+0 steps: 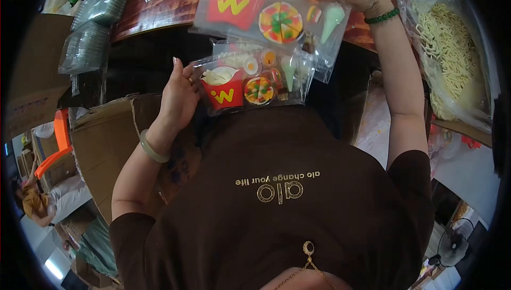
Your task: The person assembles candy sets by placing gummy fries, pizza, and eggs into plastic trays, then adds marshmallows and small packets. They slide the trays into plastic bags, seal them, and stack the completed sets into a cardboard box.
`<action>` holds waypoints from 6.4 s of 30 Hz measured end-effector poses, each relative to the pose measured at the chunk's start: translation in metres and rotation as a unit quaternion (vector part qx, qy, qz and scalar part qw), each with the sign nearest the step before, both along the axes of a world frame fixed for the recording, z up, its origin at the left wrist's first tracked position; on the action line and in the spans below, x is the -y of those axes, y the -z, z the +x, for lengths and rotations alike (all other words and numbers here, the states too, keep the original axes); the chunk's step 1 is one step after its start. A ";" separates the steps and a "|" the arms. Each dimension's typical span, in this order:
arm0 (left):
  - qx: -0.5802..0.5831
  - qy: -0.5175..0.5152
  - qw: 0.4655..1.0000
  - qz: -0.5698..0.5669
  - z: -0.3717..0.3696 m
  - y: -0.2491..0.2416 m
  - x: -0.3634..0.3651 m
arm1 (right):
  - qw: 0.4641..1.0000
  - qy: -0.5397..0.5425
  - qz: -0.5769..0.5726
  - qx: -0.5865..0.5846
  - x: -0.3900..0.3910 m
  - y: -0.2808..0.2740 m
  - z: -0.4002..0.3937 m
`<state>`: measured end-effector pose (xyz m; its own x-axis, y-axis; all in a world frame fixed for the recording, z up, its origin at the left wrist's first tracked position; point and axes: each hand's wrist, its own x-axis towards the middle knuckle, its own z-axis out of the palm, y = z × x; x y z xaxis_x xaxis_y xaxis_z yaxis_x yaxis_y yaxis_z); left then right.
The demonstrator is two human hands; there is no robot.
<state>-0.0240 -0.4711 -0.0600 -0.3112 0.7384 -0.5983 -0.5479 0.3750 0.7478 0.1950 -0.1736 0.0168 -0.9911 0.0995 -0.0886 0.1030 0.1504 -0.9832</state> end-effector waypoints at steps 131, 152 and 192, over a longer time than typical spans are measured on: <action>-0.136 -0.398 0.879 0.226 -0.078 -0.002 0.338 | 0.919 -0.251 -0.135 0.271 0.360 -0.005 -0.352; 0.012 -0.492 0.826 0.275 -0.044 0.008 0.326 | 0.836 -0.429 -0.146 0.309 0.413 0.053 -0.365; 0.282 -0.623 0.713 -0.154 0.134 0.273 0.512 | 0.811 -0.498 0.074 0.297 0.435 0.093 -0.353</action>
<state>0.1102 -0.9832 -0.3331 -0.2556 -0.0952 -0.9621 -0.7799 -0.5678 0.2634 -0.1579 -0.6087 -0.0763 -0.3734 -0.6718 -0.6397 0.3074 0.5610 -0.7686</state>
